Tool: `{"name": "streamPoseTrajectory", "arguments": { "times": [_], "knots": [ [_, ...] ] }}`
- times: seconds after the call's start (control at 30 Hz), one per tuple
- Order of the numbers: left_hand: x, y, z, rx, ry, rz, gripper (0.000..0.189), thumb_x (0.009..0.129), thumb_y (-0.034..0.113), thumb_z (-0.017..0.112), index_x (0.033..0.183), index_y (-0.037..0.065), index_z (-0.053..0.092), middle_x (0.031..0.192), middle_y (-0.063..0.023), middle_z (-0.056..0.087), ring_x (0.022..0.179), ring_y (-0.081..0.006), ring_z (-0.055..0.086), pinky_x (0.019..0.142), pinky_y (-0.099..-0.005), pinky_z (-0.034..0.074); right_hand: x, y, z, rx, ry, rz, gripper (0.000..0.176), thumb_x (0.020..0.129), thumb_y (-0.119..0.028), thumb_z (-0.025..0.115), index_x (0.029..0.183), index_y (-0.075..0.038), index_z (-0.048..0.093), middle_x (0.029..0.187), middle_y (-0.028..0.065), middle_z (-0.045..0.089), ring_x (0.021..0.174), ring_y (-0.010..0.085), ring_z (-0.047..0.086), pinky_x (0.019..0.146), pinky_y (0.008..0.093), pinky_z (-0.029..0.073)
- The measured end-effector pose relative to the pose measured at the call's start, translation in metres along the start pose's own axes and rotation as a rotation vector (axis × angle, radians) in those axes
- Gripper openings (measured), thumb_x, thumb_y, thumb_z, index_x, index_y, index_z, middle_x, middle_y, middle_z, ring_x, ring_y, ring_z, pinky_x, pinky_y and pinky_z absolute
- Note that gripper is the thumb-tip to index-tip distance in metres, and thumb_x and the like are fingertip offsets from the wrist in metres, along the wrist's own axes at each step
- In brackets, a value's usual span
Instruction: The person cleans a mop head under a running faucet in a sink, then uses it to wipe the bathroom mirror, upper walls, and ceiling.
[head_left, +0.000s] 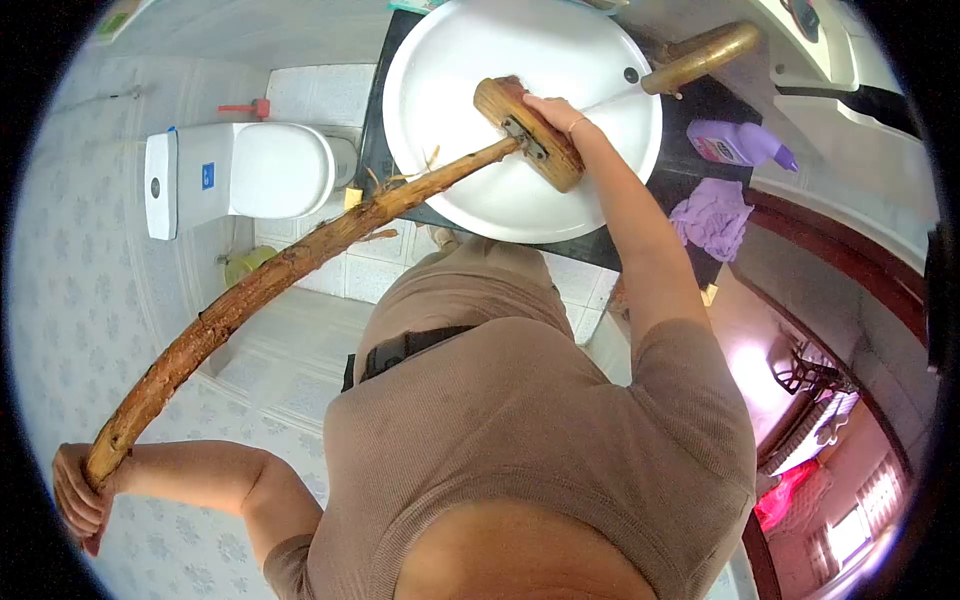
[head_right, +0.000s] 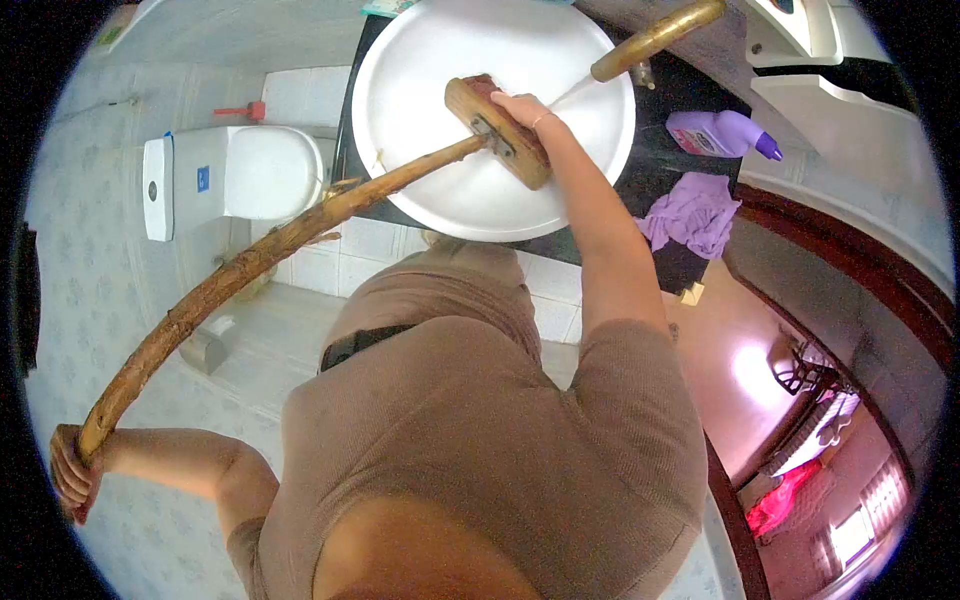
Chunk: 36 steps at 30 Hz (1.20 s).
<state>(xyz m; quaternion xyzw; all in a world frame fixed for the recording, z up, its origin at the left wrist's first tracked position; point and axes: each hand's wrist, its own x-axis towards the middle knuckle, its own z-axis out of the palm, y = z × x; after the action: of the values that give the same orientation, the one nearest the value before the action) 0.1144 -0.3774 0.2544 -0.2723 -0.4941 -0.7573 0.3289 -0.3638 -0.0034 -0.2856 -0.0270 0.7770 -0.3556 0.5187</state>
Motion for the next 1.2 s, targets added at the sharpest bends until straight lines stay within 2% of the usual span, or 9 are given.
{"name": "streamPoseTrajectory", "arguments": {
  "times": [0.1, 0.23, 0.43, 0.7, 0.8, 0.87, 0.9, 0.93, 1.2],
  "knots": [
    [0.004, 0.012, 0.010, -0.009, -0.023, -0.017, 0.023, 0.064, 0.023, 0.078, 0.051, 0.017, 0.059, 0.047, 0.0085, 0.057, 0.040, 0.0000, 0.054, 0.040, -0.0127, 0.048, 0.005, 0.003, -0.001, -0.292, 0.154, -0.170, 0.058, 0.079, -0.052, 0.049, 0.093, 0.002, 0.067, 0.094, 0.0216, 0.065, 0.085, 0.0308, 0.063, 0.078, 0.0368, 0.046],
    [0.007, 0.033, 0.021, -0.054, -0.045, 0.078, 0.021, 0.063, 0.021, 0.078, 0.053, 0.013, 0.061, 0.051, 0.0048, 0.060, 0.044, -0.0028, 0.058, 0.042, -0.0140, 0.051, -0.018, 0.006, -0.011, -0.139, 0.320, -0.273, 0.055, 0.081, -0.049, 0.051, 0.092, 0.003, 0.066, 0.084, 0.0183, 0.066, 0.079, 0.0282, 0.062, 0.077, 0.0363, 0.046],
    [-0.007, -0.023, 0.065, -0.248, -0.180, 0.111, 0.020, 0.063, 0.023, 0.078, 0.057, 0.010, 0.063, 0.059, 0.0011, 0.063, 0.050, -0.0065, 0.060, 0.045, -0.0158, 0.052, -0.010, -0.009, -0.045, 0.787, -0.050, -0.039, 0.069, 0.085, -0.058, 0.046, 0.130, -0.005, 0.043, 0.122, 0.0163, 0.054, 0.110, 0.0251, 0.052, 0.094, 0.0397, 0.041],
    [-0.007, -0.123, 0.129, -0.559, -0.276, 0.072, 0.021, 0.063, 0.024, 0.077, 0.061, 0.007, 0.065, 0.070, -0.0038, 0.067, 0.058, -0.0115, 0.064, 0.050, -0.0181, 0.053, -0.001, -0.029, -0.004, 0.700, 0.136, -0.165, 0.052, 0.087, -0.045, 0.049, 0.109, 0.001, 0.058, 0.100, 0.0136, 0.063, 0.085, 0.0259, 0.062, 0.077, 0.0391, 0.050],
    [0.014, -0.078, 0.131, -0.726, -0.033, 0.159, 0.022, 0.063, 0.025, 0.077, 0.063, 0.006, 0.066, 0.074, -0.0057, 0.068, 0.061, -0.0134, 0.065, 0.052, -0.0190, 0.054, -0.058, -0.026, 0.006, 1.137, 0.115, -0.351, 0.044, 0.091, -0.037, 0.043, 0.113, 0.000, 0.055, 0.102, 0.0145, 0.062, 0.093, 0.0283, 0.061, 0.086, 0.0453, 0.048],
    [0.005, -0.014, 0.132, 0.022, 0.325, 0.270, 0.024, 0.066, 0.023, 0.066, 0.056, 0.008, 0.051, 0.063, -0.0074, 0.055, 0.057, -0.0167, 0.054, 0.049, -0.0252, 0.044, -0.053, -0.004, -0.001, 1.251, 0.124, -0.327, 0.043, 0.091, -0.036, 0.043, 0.115, -0.002, 0.054, 0.108, 0.0133, 0.060, 0.099, 0.0274, 0.058, 0.089, 0.0430, 0.045],
    [0.002, 0.010, 0.131, 0.794, 0.647, 0.354, 0.031, 0.069, 0.022, 0.056, 0.049, 0.010, 0.036, 0.052, -0.0091, 0.042, 0.054, -0.0201, 0.042, 0.047, -0.0313, 0.034, -0.050, 0.008, -0.006, 1.364, 0.127, -0.305, 0.042, 0.092, -0.036, 0.042, 0.116, -0.004, 0.053, 0.114, 0.0122, 0.058, 0.106, 0.0266, 0.055, 0.093, 0.0408, 0.043],
    [0.009, -0.032, 0.142, 0.664, 0.656, 0.127, 0.027, 0.065, 0.015, 0.049, 0.050, 0.016, 0.026, 0.051, -0.0056, 0.030, 0.053, -0.0181, 0.035, 0.049, -0.0334, 0.027, -0.037, 0.023, -0.015, 1.407, 0.079, -0.318, 0.049, 0.091, -0.044, 0.041, 0.118, -0.005, 0.052, 0.119, 0.0124, 0.056, 0.111, 0.0285, 0.052, 0.097, 0.0436, 0.039],
    [-0.027, -0.018, 0.076, 0.390, 0.761, 0.101, 0.030, 0.069, 0.012, 0.050, 0.051, 0.018, 0.026, 0.048, 0.0011, 0.030, 0.042, -0.0120, 0.029, 0.045, -0.0255, 0.029, -0.053, -0.028, -0.035, 1.127, 0.077, -0.178, 0.046, 0.087, -0.044, 0.051, 0.110, -0.005, 0.057, 0.103, 0.0077, 0.062, 0.094, 0.0251, 0.059, 0.082, 0.0409, 0.047]
  ]
}}
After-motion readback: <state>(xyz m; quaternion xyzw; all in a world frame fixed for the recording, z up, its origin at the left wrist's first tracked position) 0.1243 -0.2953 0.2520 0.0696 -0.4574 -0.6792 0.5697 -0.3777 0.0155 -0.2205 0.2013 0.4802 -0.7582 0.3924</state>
